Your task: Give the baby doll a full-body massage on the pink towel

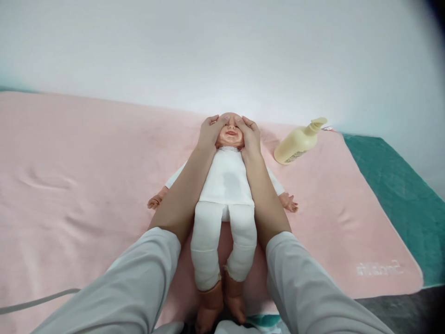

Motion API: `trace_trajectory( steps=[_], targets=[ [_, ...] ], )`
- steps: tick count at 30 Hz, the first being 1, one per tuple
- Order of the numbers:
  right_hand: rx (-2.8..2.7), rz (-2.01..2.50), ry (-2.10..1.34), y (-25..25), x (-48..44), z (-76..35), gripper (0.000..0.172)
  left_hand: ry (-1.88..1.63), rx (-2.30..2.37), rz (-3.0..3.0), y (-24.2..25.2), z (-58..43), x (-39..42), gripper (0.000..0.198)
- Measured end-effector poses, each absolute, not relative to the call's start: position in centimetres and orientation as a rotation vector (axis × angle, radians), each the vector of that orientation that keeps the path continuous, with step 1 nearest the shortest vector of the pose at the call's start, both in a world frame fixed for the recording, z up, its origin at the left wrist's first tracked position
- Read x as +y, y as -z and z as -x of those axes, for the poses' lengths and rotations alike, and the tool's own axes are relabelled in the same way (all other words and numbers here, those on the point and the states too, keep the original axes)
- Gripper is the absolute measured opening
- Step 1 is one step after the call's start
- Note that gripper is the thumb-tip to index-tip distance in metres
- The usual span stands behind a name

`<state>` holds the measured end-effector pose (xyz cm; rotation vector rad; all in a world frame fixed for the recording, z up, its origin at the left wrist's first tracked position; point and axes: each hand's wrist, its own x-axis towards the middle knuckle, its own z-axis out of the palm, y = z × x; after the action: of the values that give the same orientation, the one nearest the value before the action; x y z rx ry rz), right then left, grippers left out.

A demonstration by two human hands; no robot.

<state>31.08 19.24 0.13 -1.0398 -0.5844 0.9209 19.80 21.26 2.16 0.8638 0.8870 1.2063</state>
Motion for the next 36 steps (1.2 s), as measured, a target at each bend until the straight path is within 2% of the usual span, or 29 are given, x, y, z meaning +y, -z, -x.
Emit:
trace_trajectory(
  steps=[9, 23, 27, 36],
  targets=[
    [-0.531, 1.082, -0.914, -0.8, 19.0, -30.8, 0.039, -1.199, 0.956, -0.870, -2.2, -19.8, 21.4, 0.026],
    [-0.511, 1.074, -0.948, -1.2, 19.0, -30.9, 0.030, -1.206, 0.939, -0.841, -2.5, -20.0, 21.4, 0.002],
    [-0.477, 1.054, -0.982, -1.3, 19.2, -31.1, 0.028, -1.187, 0.936, -0.828, -2.3, -20.1, 21.9, 0.006],
    [-0.543, 1.036, -1.017, -0.2, 20.1, -32.0, 0.036, -1.188, 0.998, -0.830, -2.3, -20.1, 22.0, 0.022]
  ],
)
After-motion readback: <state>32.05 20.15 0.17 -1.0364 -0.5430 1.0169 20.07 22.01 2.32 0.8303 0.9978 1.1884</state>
